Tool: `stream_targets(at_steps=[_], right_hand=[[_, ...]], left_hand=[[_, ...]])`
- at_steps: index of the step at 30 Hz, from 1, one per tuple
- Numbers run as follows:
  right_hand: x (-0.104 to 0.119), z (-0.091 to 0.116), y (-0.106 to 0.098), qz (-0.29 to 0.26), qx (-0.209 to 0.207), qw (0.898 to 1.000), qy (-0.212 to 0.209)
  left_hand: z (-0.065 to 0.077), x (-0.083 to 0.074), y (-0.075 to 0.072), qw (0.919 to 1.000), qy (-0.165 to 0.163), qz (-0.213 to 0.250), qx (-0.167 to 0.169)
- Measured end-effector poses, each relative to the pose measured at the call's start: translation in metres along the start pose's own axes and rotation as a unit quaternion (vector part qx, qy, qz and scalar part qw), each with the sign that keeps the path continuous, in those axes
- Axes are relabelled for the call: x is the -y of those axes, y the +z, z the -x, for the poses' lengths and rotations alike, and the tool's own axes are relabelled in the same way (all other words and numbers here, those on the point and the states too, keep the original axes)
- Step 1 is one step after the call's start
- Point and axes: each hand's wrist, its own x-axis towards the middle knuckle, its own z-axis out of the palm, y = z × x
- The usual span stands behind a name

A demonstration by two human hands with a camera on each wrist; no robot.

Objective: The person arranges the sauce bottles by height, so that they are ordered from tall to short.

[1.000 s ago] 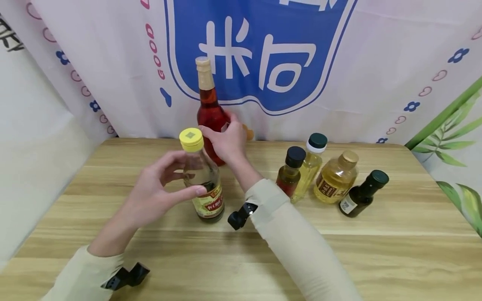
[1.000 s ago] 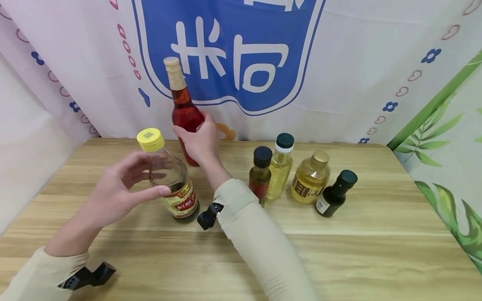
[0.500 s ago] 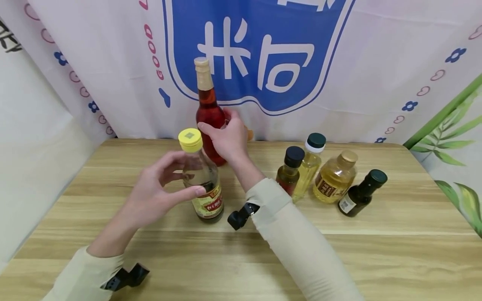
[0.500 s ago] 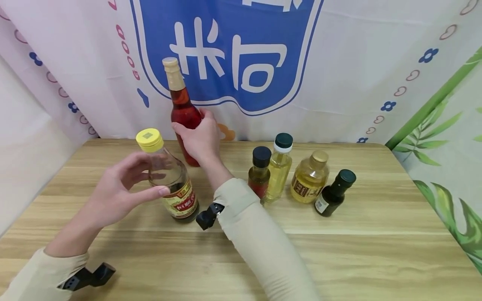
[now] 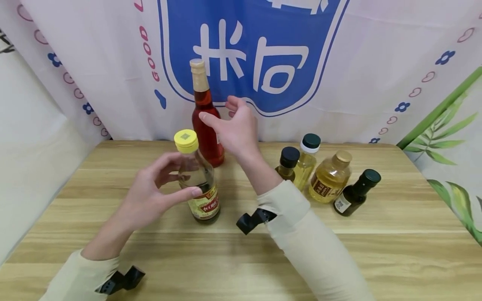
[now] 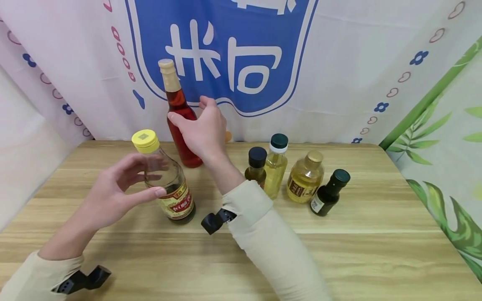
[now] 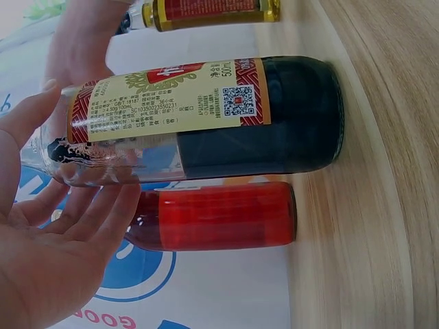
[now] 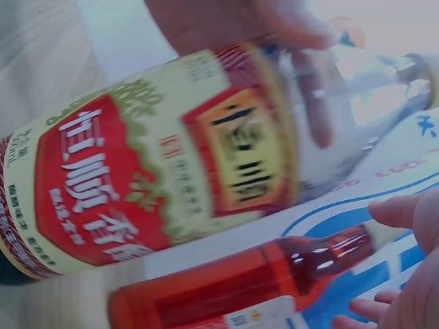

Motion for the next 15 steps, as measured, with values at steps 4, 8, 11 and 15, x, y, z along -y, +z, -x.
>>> stream_targets(at_steps=[4, 8, 11, 15], right_hand=[[0.011, 0.008, -0.013, 0.013, 0.004, 1.0, -0.012], [0.022, 0.016, -0.032, 0.028, 0.007, 0.999, -0.015], [0.028, 0.021, -0.049, 0.051, 0.01, 0.998, -0.022], [0.032, 0.029, -0.076, 0.092, 0.017, 0.995, -0.037]], left_hand=[[0.001, 0.0, -0.001, 0.9999, 0.006, 0.007, -0.003], [0.001, 0.0, -0.001, 1.0, 0.002, 0.003, -0.001], [0.001, 0.0, -0.001, 1.0, -0.003, -0.001, 0.001], [0.001, -0.001, 0.0, 1.0, -0.002, 0.0, 0.002]])
